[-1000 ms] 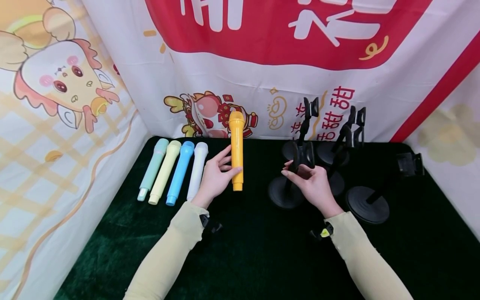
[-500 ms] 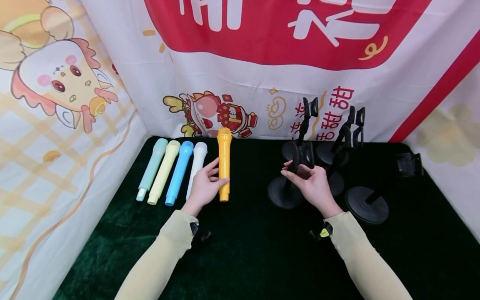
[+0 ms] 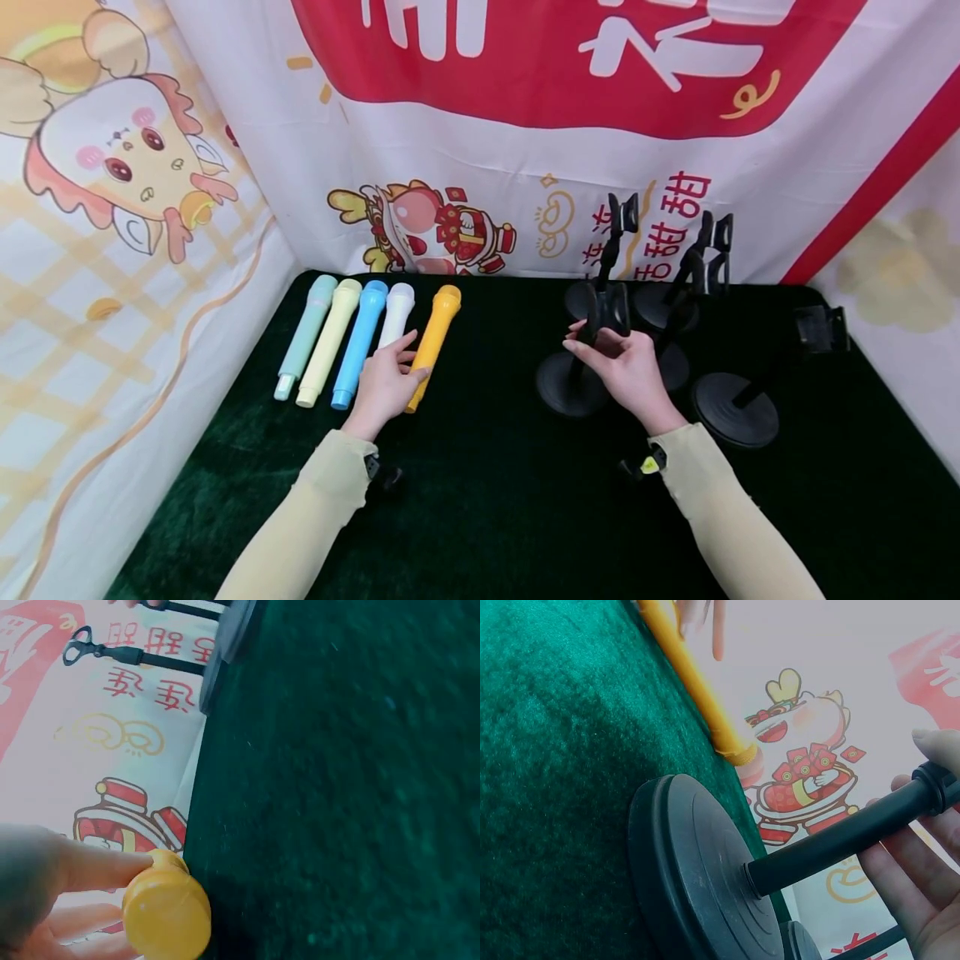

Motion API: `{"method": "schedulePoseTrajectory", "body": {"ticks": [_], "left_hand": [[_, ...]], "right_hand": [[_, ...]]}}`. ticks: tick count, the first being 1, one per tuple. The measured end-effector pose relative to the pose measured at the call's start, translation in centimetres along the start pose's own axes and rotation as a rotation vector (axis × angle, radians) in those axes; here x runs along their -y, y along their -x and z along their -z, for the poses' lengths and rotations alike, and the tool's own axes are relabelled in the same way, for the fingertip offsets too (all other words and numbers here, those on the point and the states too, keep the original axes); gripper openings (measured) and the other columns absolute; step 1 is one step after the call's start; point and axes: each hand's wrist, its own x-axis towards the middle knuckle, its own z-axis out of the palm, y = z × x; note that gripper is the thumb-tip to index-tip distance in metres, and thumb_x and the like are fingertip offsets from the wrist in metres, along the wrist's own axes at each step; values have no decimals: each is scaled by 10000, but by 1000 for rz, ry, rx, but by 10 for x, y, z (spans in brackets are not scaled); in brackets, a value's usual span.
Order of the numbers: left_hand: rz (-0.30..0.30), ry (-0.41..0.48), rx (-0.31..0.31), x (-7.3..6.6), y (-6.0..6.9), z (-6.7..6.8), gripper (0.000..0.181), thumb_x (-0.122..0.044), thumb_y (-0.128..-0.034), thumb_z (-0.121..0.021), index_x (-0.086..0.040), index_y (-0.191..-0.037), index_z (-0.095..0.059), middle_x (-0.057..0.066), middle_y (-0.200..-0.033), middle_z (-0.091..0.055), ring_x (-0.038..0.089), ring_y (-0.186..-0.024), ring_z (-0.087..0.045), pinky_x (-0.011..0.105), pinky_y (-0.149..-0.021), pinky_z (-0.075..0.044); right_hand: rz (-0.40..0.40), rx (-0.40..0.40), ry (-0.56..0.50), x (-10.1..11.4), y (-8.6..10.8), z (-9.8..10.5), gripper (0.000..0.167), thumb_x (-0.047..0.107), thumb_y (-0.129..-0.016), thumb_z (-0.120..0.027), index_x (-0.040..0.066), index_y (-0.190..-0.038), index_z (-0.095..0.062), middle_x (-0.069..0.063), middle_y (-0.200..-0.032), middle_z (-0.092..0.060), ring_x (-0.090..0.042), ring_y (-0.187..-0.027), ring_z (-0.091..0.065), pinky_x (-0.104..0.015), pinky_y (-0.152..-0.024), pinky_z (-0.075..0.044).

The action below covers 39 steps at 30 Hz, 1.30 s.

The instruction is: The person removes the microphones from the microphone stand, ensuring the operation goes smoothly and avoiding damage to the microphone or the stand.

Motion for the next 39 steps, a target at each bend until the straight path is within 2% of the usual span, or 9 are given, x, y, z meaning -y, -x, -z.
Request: {"method": "schedulePoseTrajectory", "body": {"ticks": [7, 10, 13, 20, 24, 29, 31, 35, 39], "left_hand": [[-51, -93, -78, 0, 7, 0, 547, -102, -971, -700, -27, -1481, -515, 197, -1260, -664, 294, -977, -664, 446, -816, -577], [-69, -126, -94, 1, 8, 1, 495, -98, -986, -672, 0, -1453, -540, 211, -1239, -663, 305, -913, -652, 423, -734, -578], [-88, -174, -112, 2, 8, 0, 477, -93, -981, -672, 21, -1429, -557, 228, -1249, -658, 319, -898, -646, 424, -720, -566], [-107, -227, -96, 3, 6, 2, 479, -98, -962, -709, 30, -1405, -578, 224, -1256, -659, 320, -949, -660, 453, -804, -578], [-96, -226, -84, 4, 7, 6, 482, -119, -944, -750, 25, -1380, -604, 199, -1210, -679, 302, -947, -669, 456, -811, -586], [-105, -246, -104, 3, 10, 12, 447, -140, -915, -789, 17, -1314, -661, 179, -1178, -696, 302, -959, -668, 463, -812, -575], [-116, -255, -112, 3, 12, 14, 431, -154, -901, -805, 12, -1281, -685, 174, -1165, -703, 306, -957, -666, 460, -806, -572], [-124, -272, -114, 6, 14, 18, 411, -179, -884, -823, -1, -1237, -712, 157, -1103, -717, 288, -918, -666, 447, -776, -582], [-118, -279, -119, 9, 14, 20, 412, -195, -866, -837, -28, -1225, -723, 124, -1044, -724, 263, -873, -662, 437, -743, -583]], "right_hand": [[3, -2, 10, 0, 0, 0, 239, 261, -924, -790, 79, -1075, -758, -40, -1070, -735, -208, -1016, -695, -282, -933, -528], [-3, -2, 15, 1, 0, 0, 216, 225, -930, -784, 70, -1078, -757, -49, -1075, -734, -194, -1014, -695, -271, -935, -524], [-12, -6, 17, 4, 0, -1, 204, 164, -936, -773, 28, -1087, -751, -87, -1085, -732, -184, -1008, -694, -256, -929, -522], [-31, 1, 27, 35, 5, -4, 214, 82, -944, -748, -68, -1096, -719, -168, -1087, -721, -154, -988, -696, -233, -916, -520], [-33, 3, 33, 36, 5, -4, 207, 91, -946, -748, -57, -1090, -725, -157, -1080, -726, -161, -993, -696, -237, -918, -520], [-37, -8, 14, 18, 2, -2, 220, 161, -938, -772, 2, -1088, -744, -109, -1069, -737, -180, -1010, -695, -250, -937, -516], [-42, -8, 11, 19, 2, -1, 236, 161, -938, -772, -9, -1100, -738, -116, -1067, -737, -185, -1017, -694, -252, -944, -511], [-56, 3, 23, 39, 6, -1, 242, 130, -944, -760, -41, -1110, -719, -135, -1067, -734, -183, -1029, -684, -252, -960, -499], [-61, -6, 47, 44, 10, 3, 217, 162, -939, -771, 1, -1082, -741, -93, -1065, -740, -171, -1032, -683, -245, -955, -495]]}}
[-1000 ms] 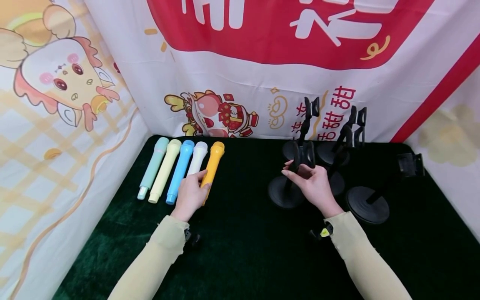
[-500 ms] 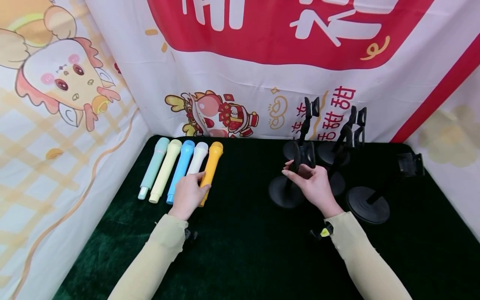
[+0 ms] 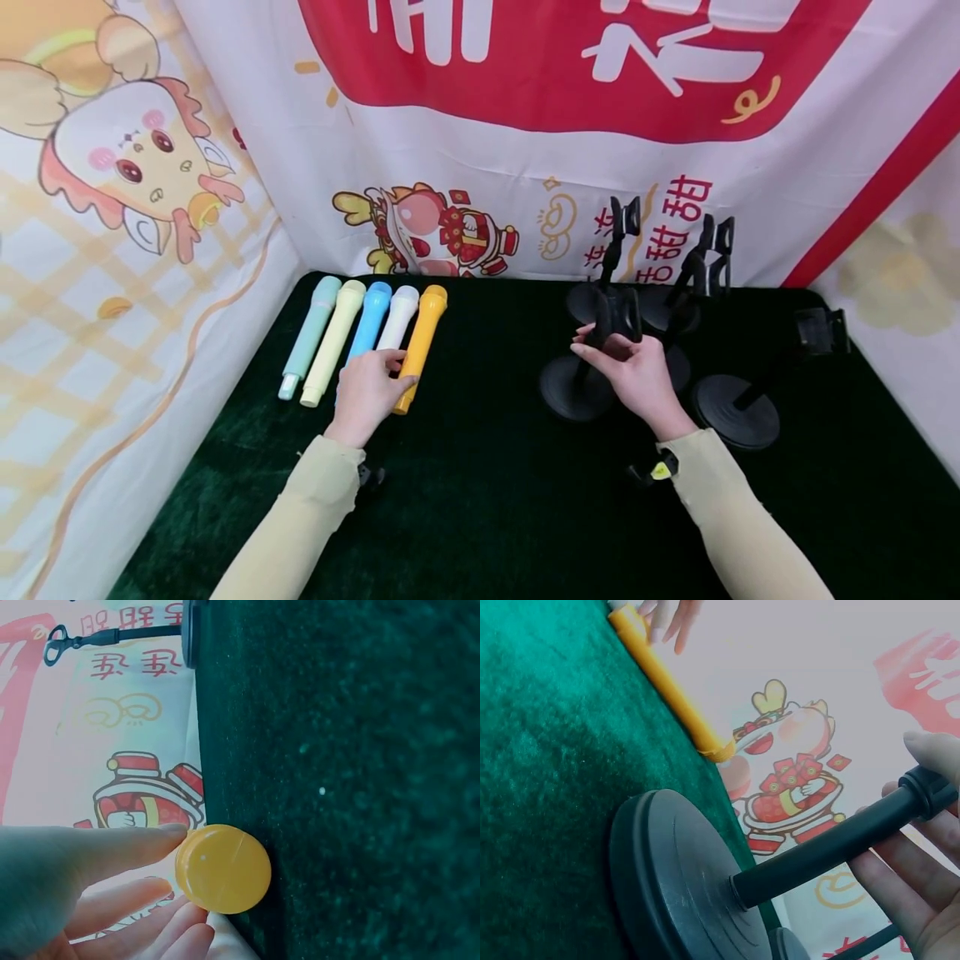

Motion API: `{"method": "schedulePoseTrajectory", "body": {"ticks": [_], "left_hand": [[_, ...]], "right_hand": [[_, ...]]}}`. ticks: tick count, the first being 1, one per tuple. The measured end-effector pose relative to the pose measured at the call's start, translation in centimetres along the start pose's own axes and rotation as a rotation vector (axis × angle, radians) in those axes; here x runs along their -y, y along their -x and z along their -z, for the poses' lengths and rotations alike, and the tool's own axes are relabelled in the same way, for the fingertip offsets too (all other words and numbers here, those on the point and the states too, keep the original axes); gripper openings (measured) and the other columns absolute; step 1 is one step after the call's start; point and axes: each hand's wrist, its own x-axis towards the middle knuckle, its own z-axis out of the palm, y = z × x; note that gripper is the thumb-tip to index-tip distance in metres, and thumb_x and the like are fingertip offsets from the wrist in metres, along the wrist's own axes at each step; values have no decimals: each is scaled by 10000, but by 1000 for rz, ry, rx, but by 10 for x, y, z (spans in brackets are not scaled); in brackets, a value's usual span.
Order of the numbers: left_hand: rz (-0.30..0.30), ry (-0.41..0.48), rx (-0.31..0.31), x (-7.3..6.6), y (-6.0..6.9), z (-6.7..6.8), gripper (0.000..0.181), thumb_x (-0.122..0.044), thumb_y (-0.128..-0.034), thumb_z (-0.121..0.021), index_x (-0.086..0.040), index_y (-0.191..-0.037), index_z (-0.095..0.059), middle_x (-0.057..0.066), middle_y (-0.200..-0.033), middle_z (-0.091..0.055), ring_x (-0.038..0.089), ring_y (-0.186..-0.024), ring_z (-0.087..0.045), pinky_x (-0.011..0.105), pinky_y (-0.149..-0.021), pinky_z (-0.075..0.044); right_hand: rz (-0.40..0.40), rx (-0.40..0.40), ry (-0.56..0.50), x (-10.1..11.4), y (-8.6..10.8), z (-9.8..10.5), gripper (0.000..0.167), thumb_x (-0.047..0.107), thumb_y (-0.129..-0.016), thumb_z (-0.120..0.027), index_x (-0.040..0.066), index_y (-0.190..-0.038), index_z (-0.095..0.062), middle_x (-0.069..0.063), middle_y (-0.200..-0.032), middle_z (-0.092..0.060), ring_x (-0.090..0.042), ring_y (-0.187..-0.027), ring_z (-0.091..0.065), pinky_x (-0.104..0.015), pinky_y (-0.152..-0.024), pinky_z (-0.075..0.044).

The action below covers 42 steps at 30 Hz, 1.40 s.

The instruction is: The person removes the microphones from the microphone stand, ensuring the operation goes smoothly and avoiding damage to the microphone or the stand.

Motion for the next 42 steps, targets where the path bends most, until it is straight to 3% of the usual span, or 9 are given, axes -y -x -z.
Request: {"method": "schedulePoseTrajectory", "body": {"ticks": [3, 10, 15, 20, 28, 32, 36, 42], "left_hand": [[-12, 19, -6, 0, -1, 0, 425, -190, -861, -842, -33, -1236, -718, 123, -1041, -723, 262, -855, -658, 439, -736, -576], [-102, 113, -40, -8, -6, -3, 453, -203, -891, -823, -42, -1294, -690, 132, -1118, -721, 263, -869, -690, 441, -767, -582], [-146, 159, -54, -21, -7, -9, 442, -240, -882, -836, -79, -1273, -708, 112, -1147, -720, 298, -973, -689, 470, -857, -566], [-220, 246, -27, -39, -6, -20, 439, -254, -890, -828, -121, -1288, -701, 74, -1174, -712, 293, -1043, -672, 465, -920, -536], [-376, 440, -7, -85, -2, -32, 419, -327, -914, -796, -213, -1305, -696, 9, -1251, -696, 98, -1103, -641, 394, -958, -528], [-503, 544, -2, -116, -1, -34, 436, -321, -916, -796, -207, -1322, -689, -19, -1270, -688, 94, -1139, -632, 374, -980, -516], [-620, 586, 8, -145, -1, -39, 461, -309, -908, -806, -175, -1332, -684, -30, -1278, -683, 91, -1159, -623, 312, -994, -496], [-690, 642, 89, -180, -4, -53, 490, -269, -906, -811, -153, -1358, -659, -31, -1324, -659, 56, -1184, -598, 252, -1013, -468]], "right_hand": [[15, -27, 14, 5, 5, 5, 200, 152, -930, -780, -1, -1056, -756, -98, -1070, -738, -164, -1003, -701, -230, -930, -510], [75, -90, 94, 16, 18, 22, 173, 102, -923, -778, 1, -1061, -752, -134, -1070, -729, -119, -943, -714, -211, -875, -539], [-5, -120, 181, 21, 28, 31, 212, 202, -941, -770, 29, -1063, -764, -78, -1059, -744, -80, -959, -702, -156, -864, -511], [-62, -104, 218, 19, 35, 34, 263, 273, -950, -759, 54, -1095, -757, -37, -1073, -739, -103, -982, -694, -157, -874, -497], [-54, -84, 213, 6, 41, 36, 188, 215, -939, -775, 90, -1078, -753, -20, -1027, -748, -145, -942, -684, -181, -841, -497], [-60, -87, 197, 3, 41, 37, 210, 224, -926, -790, 84, -1078, -754, -24, -1022, -749, -154, -926, -685, -191, -821, -512], [-48, -80, 186, 2, 40, 37, 232, 221, -915, -801, 72, -1086, -749, -32, -1021, -750, -146, -942, -701, -193, -835, -528], [-2, -90, 192, 6, 41, 35, 232, 132, -904, -805, 27, -1100, -738, -73, -1025, -749, -125, -934, -713, -193, -825, -541]]}}
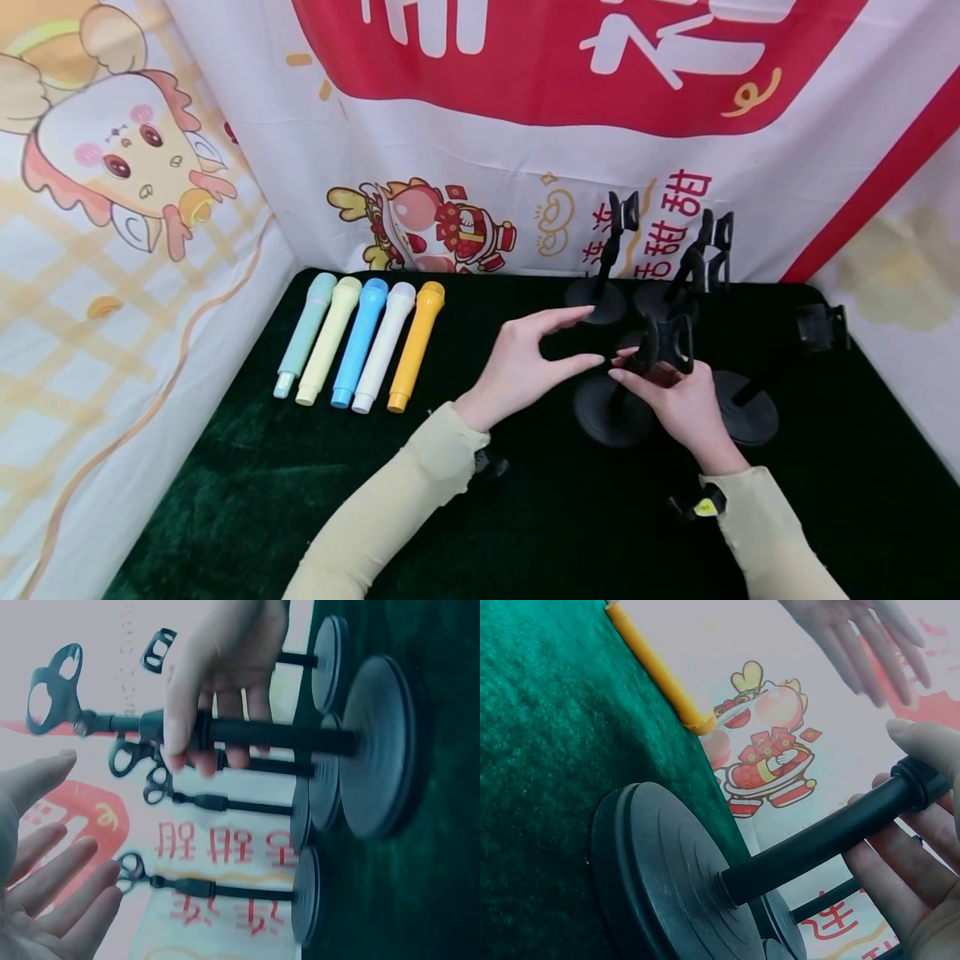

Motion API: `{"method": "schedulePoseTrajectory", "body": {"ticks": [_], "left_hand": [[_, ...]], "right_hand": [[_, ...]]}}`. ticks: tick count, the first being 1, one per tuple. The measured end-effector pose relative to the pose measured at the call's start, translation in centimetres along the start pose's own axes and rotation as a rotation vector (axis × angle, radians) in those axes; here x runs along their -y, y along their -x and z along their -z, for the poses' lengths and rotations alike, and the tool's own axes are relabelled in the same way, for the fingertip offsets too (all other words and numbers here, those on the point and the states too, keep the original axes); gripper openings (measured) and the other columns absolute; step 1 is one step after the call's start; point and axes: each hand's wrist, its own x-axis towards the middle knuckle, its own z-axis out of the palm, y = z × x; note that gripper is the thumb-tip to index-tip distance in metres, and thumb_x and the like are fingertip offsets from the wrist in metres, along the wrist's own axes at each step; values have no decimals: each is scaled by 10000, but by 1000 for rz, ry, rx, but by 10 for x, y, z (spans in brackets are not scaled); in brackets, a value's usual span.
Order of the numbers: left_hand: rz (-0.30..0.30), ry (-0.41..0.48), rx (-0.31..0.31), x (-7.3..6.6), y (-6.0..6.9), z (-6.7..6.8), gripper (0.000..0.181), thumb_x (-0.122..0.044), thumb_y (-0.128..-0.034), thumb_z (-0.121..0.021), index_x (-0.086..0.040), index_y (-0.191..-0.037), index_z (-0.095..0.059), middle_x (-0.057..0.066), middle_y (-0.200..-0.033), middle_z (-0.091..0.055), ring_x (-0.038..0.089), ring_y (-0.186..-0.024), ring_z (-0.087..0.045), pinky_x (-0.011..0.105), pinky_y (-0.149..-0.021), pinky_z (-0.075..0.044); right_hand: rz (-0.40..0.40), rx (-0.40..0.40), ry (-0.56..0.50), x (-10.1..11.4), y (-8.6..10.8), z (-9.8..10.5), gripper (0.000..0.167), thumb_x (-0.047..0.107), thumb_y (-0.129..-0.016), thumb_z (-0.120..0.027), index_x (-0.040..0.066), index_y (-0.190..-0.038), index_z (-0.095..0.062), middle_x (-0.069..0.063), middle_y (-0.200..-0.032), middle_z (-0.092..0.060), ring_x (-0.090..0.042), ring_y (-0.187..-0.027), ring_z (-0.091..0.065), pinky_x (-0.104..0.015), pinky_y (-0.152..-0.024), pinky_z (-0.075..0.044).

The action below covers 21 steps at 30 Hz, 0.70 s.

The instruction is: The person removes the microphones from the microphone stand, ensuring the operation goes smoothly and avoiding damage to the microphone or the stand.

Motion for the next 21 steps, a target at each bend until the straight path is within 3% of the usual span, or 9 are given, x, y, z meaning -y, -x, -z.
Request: {"method": "schedulePoseTrajectory", "body": {"ticks": [5, 8, 12, 16, 21], "left_hand": [[-12, 79, 68, -6, -15, -22, 520, -220, -899, -819, -134, -1379, -637, -28, -1350, -644, 25, -1192, -587, 226, -1019, -454], [-2, 137, 97, -11, -23, -33, 528, -174, -899, -815, -135, -1392, -630, -23, -1331, -655, -5, -1149, -602, 209, -998, -465], [26, 204, 109, -14, -31, -45, 493, -78, -902, -794, -138, -1373, -658, -38, -1269, -686, -7, -1066, -644, 212, -942, -505], [42, 177, 74, -13, -35, -49, 373, -69, -898, -796, -122, -1262, -735, -63, -1177, -719, -30, -986, -658, 196, -886, -525], [47, 113, 37, -14, -41, -51, 250, -70, -863, -831, -81, -1108, -785, -58, -1038, -746, -45, -882, -659, 169, -814, -533]], "right_hand": [[6, -15, 32, 3, 1, 0, 256, 146, -916, -795, 5, -1120, -736, -79, -1067, -746, -51, -942, -697, -179, -805, -541], [21, -26, 22, 1, 1, 1, 234, 73, -904, -790, -29, -1107, -735, -120, -1062, -745, -38, -916, -693, -187, -793, -551], [15, -55, 36, -21, -1, 0, 219, 55, -875, -813, -4, -1077, -753, -93, -1027, -753, -53, -868, -693, -186, -758, -553], [-30, -58, 33, -20, -1, 0, 346, 112, -871, -832, 9, -1180, -715, -96, -1073, -737, -46, -882, -690, -173, -768, -543], [-43, -51, 35, 3, 3, 0, 456, 131, -882, -826, -13, -1276, -648, -154, -1127, -712, -24, -904, -683, -166, -784, -535]]}}
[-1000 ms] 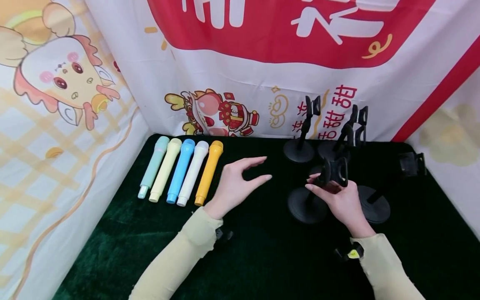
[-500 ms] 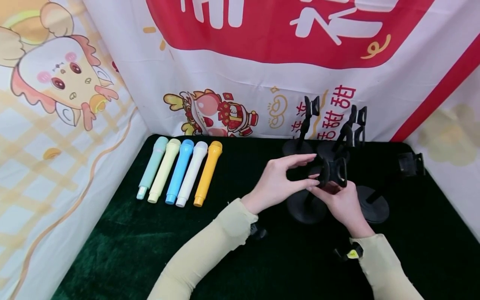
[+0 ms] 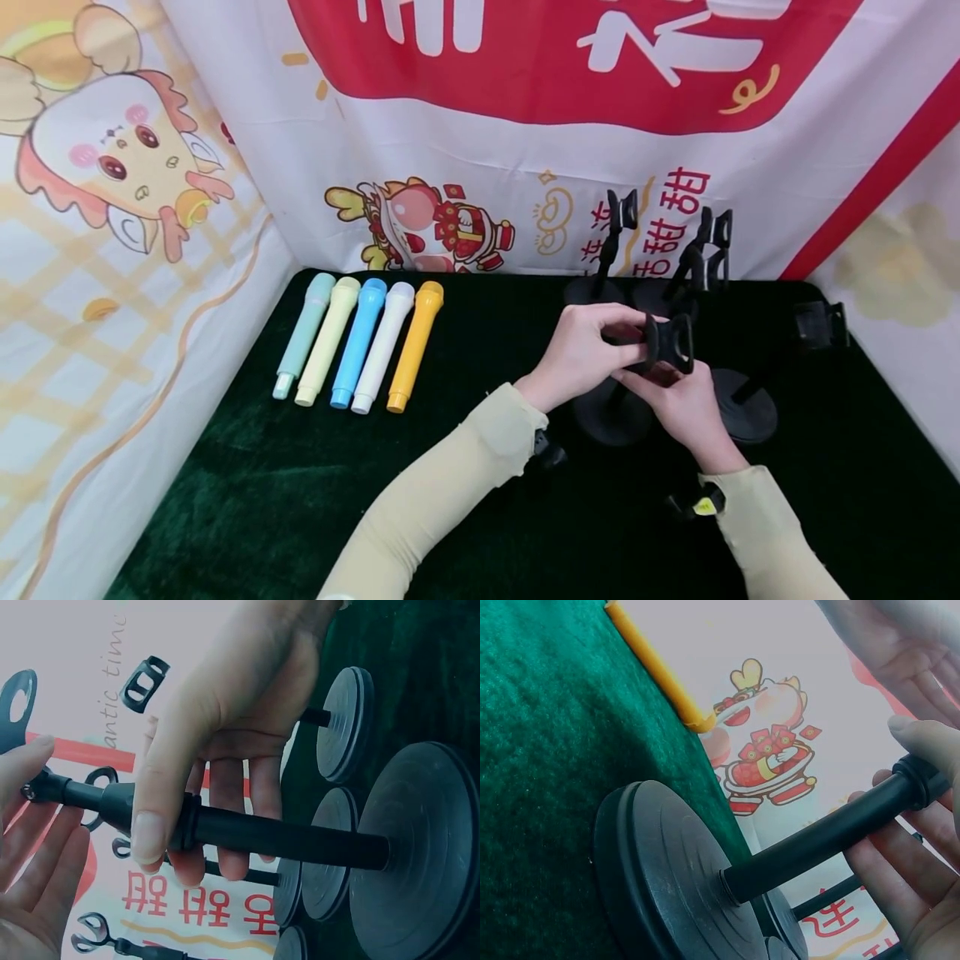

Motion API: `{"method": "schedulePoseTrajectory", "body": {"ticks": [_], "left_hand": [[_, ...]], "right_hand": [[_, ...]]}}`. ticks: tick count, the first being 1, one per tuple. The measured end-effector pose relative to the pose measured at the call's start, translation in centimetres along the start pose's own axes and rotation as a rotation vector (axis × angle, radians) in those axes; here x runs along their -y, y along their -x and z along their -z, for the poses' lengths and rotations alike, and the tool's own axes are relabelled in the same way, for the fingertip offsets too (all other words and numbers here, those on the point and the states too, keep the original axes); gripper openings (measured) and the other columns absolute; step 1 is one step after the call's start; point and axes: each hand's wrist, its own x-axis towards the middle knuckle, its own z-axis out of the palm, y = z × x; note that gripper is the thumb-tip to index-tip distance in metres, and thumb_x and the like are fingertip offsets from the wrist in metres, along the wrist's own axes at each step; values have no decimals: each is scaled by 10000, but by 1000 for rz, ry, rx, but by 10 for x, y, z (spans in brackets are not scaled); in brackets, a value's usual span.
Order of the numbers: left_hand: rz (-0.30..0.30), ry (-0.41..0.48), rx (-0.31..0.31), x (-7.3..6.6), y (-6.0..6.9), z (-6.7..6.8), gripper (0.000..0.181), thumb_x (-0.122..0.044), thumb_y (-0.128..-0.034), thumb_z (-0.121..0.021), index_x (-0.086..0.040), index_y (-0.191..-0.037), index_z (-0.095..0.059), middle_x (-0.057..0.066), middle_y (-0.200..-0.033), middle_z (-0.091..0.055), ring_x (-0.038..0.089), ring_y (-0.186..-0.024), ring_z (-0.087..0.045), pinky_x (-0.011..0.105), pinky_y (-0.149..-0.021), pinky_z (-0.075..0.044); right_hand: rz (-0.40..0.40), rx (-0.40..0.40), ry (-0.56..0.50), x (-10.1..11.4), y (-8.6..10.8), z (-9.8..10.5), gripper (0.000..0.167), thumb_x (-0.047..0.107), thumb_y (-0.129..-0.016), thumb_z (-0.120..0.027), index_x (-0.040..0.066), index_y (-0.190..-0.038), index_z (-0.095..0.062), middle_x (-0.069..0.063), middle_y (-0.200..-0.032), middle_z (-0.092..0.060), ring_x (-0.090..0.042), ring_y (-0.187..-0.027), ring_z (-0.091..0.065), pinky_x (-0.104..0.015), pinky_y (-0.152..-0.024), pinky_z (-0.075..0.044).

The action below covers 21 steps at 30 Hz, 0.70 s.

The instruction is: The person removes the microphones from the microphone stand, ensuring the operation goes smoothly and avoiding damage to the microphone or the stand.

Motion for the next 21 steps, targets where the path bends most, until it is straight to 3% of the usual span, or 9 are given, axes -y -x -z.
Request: {"method": "schedulePoseTrajectory", "body": {"ticks": [3, 8, 15, 17, 21], "left_hand": [[-21, -13, -7, 0, -4, -2, 181, -45, -850, -836, -73, -1023, -790, -48, -968, -747, -40, -830, -657, 169, -779, -539], [-94, -56, -18, 1, -7, -4, 135, -9, -848, -826, -69, -957, -774, -23, -919, -733, -49, -786, -637, 153, -751, -534], [-176, -77, -56, 3, -3, -6, 128, -9, -845, -826, -64, -936, -754, 2, -916, -716, -32, -796, -629, 152, -751, -527], [-180, -53, -53, 4, -2, -6, 127, -8, -849, -825, -59, -940, -752, 10, -931, -729, -32, -825, -640, 159, -772, -530], [-163, -21, -24, 6, -1, -4, 135, -12, -864, -814, -50, -983, -763, 21, -990, -756, -51, -910, -650, 169, -834, -527]], "right_hand": [[23, 3, -2, -3, 0, 0, 458, 119, -877, -828, -16, -1276, -647, -164, -1129, -712, -25, -915, -684, -167, -785, -536], [46, 2, -3, -30, -5, -1, 435, 104, -862, -841, 29, -1258, -677, -125, -1128, -725, -43, -936, -692, -173, -787, -541], [30, -25, 64, -43, -6, -2, 252, 121, -850, -855, 47, -1064, -746, -45, -840, -716, -99, -705, -646, -180, -643, -500], [41, -27, 74, -43, -7, -2, 260, 87, -850, -847, 32, -1079, -737, -74, -851, -710, -108, -684, -629, -186, -627, -492], [36, -17, 61, -41, -7, -3, 405, 82, -852, -845, 37, -1227, -699, -119, -1058, -723, -69, -806, -673, -170, -698, -528]]}}
